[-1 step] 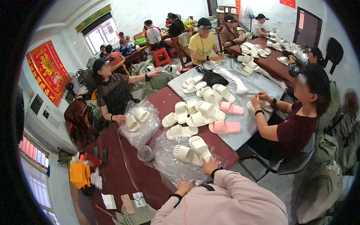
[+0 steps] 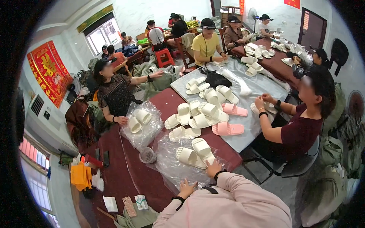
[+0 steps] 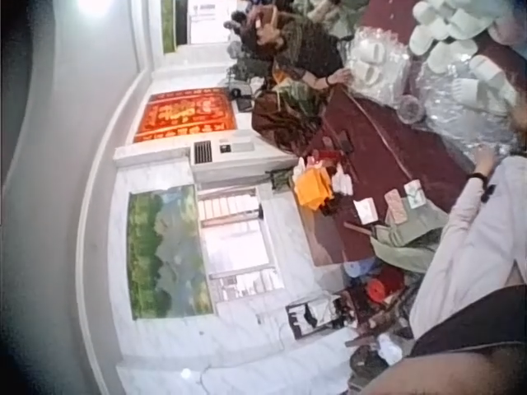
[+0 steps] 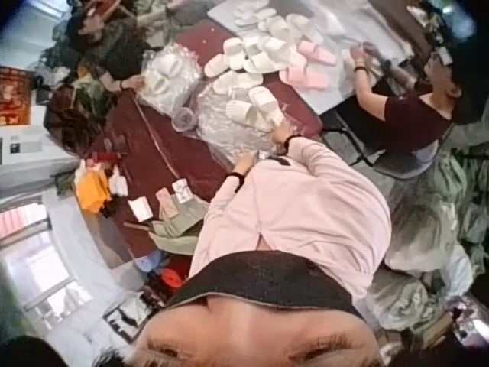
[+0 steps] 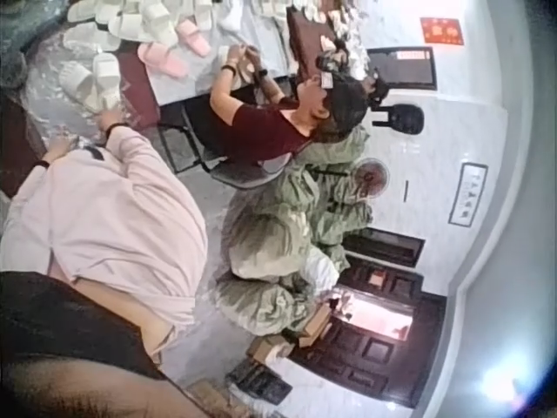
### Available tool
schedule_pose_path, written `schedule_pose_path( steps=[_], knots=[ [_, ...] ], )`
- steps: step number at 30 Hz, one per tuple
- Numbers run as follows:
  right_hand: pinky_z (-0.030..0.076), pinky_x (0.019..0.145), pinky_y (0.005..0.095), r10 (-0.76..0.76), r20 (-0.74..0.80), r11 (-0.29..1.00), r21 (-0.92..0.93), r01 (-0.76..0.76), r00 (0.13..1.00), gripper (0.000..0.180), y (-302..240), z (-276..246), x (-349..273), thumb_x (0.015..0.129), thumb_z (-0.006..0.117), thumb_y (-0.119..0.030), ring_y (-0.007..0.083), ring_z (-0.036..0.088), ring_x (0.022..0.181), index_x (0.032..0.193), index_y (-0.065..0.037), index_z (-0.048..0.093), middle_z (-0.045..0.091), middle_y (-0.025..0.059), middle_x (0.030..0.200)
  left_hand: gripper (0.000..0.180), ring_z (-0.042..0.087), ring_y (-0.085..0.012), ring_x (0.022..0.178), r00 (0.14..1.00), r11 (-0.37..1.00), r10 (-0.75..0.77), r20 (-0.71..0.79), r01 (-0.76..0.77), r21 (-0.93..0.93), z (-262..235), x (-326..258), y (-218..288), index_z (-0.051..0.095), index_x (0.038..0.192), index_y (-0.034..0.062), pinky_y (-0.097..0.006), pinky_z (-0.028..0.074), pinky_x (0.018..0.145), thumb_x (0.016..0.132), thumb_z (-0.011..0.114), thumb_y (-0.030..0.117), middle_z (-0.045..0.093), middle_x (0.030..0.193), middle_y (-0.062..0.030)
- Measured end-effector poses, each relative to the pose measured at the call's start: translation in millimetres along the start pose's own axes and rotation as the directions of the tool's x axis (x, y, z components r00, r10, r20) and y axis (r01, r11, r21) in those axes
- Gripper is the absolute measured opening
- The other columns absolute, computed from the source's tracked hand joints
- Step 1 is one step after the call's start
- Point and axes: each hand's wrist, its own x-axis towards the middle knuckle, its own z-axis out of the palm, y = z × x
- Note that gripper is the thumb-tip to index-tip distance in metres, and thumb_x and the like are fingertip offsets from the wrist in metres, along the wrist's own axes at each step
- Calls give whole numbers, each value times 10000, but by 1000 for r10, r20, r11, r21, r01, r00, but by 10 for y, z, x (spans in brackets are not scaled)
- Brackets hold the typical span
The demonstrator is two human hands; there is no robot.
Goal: The recorder is packing finished white foam slippers into clear plastic bags at a manufacturing workstation.
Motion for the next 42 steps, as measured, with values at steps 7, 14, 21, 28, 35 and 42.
schedule_pose_path(
  steps=[7,14,21,28,35,42],
  knots=[
    [354,911,458,-22,86,1000,5,22,996,733,34,28,60,743,565,-294,422,442,1105,1374,-298,190,200,286,1363,596,42,-560,1242,1000,998,4,-12,-4,-56,23,-39,-35,285,1327,384,-591,128,995,789,543,375,8,1397,-303],
    [402,875,483,98,36,971,216,-104,995,932,-10,5,175,724,645,-365,437,468,1069,1383,-92,46,220,307,1342,632,26,-573,1234,999,999,3,-34,-4,-36,85,-48,-15,272,1330,380,-607,117,988,772,568,383,-9,1394,-310],
    [432,863,429,88,31,636,768,-80,996,1002,106,87,513,634,774,-199,365,441,1124,1328,18,86,367,253,1262,659,20,-568,1237,999,999,-4,-33,2,-44,138,-72,6,261,1334,383,-595,98,1000,760,583,428,-19,1396,-304],
    [405,495,302,-55,270,181,950,-256,961,238,92,-106,694,706,663,-56,181,528,590,884,20,525,572,93,725,662,1,-560,1243,999,995,-5,-49,0,-102,119,-60,-25,289,1328,380,-590,66,1008,742,590,449,-16,1398,-302],
    [442,741,334,68,-319,535,811,235,945,240,317,-164,821,749,522,-35,242,585,840,985,-9,558,619,145,882,709,23,-548,1250,999,1000,-16,-44,15,-7,183,-1,-9,255,1330,402,-582,120,1003,724,620,448,-27,1405,-287],
    [438,768,344,72,-224,649,750,125,972,266,253,-558,874,760,499,-52,273,575,922,1012,-93,572,604,134,970,683,23,-548,1251,997,998,-15,-82,11,-57,143,-54,55,268,1328,388,-591,101,1003,735,607,371,-13,1401,-296]
  ],
)
